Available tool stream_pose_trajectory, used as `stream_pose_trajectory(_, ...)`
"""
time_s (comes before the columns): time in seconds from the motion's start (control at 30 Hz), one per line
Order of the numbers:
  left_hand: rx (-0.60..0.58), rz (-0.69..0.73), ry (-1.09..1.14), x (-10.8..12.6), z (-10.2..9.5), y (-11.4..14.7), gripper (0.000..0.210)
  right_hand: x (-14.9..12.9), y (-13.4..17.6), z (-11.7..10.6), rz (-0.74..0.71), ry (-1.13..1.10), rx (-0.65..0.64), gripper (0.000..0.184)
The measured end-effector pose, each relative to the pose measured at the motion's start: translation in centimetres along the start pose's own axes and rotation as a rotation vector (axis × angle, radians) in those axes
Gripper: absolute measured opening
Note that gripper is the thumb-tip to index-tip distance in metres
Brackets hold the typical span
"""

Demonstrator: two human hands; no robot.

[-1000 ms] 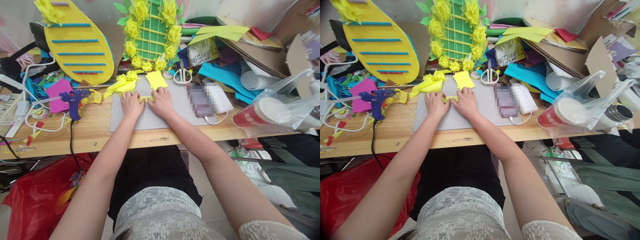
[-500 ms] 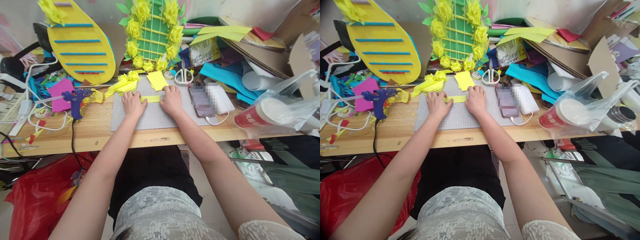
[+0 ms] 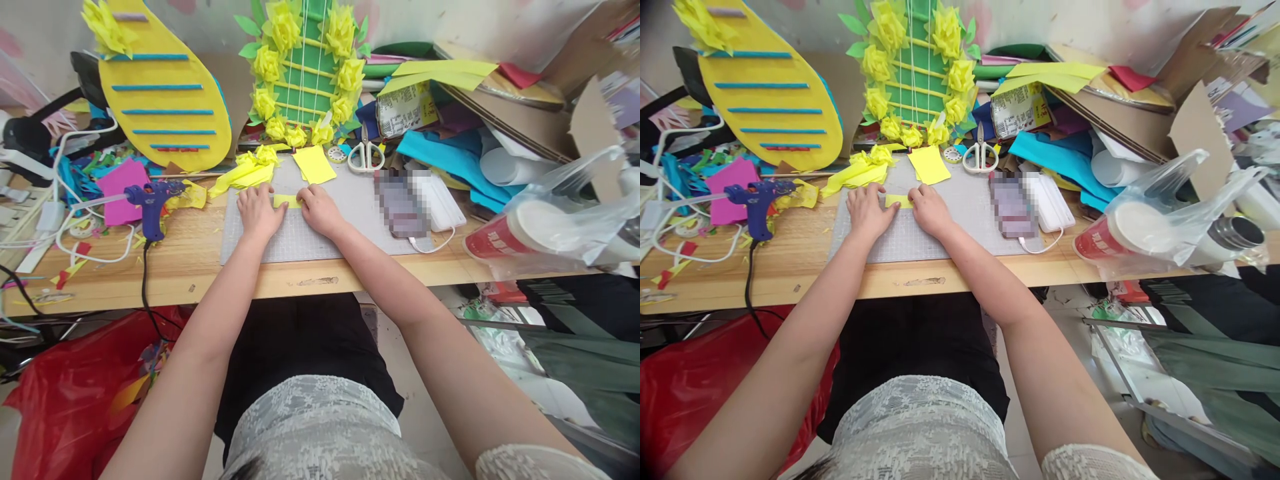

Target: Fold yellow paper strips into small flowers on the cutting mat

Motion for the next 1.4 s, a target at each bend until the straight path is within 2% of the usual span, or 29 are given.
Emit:
stream_pose_trajectory(0.1, 0.031, 0.022, 0.018, -0.7, -0.3, -0.1, 0.024, 0.1, 0.1, -0.2, -0.004, -0.019, 0.016, 0.031)
stream_pose_trajectory(0.27, 0.059, 0.0, 0.118, -1.7, 0.0, -0.7, 0.02, -0.1, 0.3, -0.3, -0.019, -0.033, 0.018, 0.034)
stream_pose_trajectory(0.5, 0.025, 0.039, 0.366, -2.2, 0.9, -1.1, 0.036, -0.5, 0.5, -0.6, -0.05, -0.034, 0.02, 0.035)
stream_pose_trajectory(0.7, 0.109, 0.062, 0.605, -2.5, 1.2, -1.9, 0.037, -1.1, 0.6, -1.0, -0.038, -0.019, 0.015, 0.038)
stream_pose_trajectory(0.83, 0.152, 0.025, 0.689, -2.5, 1.1, -2.2, 0.025, -1.4, 0.6, -1.0, -0.064, 0.0, 0.03, 0.031)
stream_pose_trajectory(0.93, 0.11, 0.016, 0.68, -2.0, 1.0, -2.0, 0.016, -1.5, 0.8, -1.5, -0.07, -0.03, 0.097, 0.029)
stream_pose_trajectory(1.1, -0.015, 0.038, 0.625, -1.0, 1.2, -1.7, 0.028, -1.5, 0.9, -2.6, -0.12, -0.154, 0.201, 0.03)
stream_pose_trajectory(1.27, -0.01, 0.086, 0.58, -0.3, 2.0, -1.6, 0.05, -0.4, 0.3, -2.2, -0.138, -0.143, 0.176, 0.031)
stream_pose_trajectory(1.4, 0.029, 0.082, 0.496, -0.3, 2.2, -1.5, 0.051, -0.3, 0.2, -1.7, -0.172, -0.041, 0.101, 0.031)
Point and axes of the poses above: each hand's wrist, its own y-axis away from the middle knuckle, its own z-axis out of the palm, x = y × z, the point moved 4 cm from there along -y, towards the middle knuckle, and after that the axes turned 4 degrees about z, right-handed, at the moved point
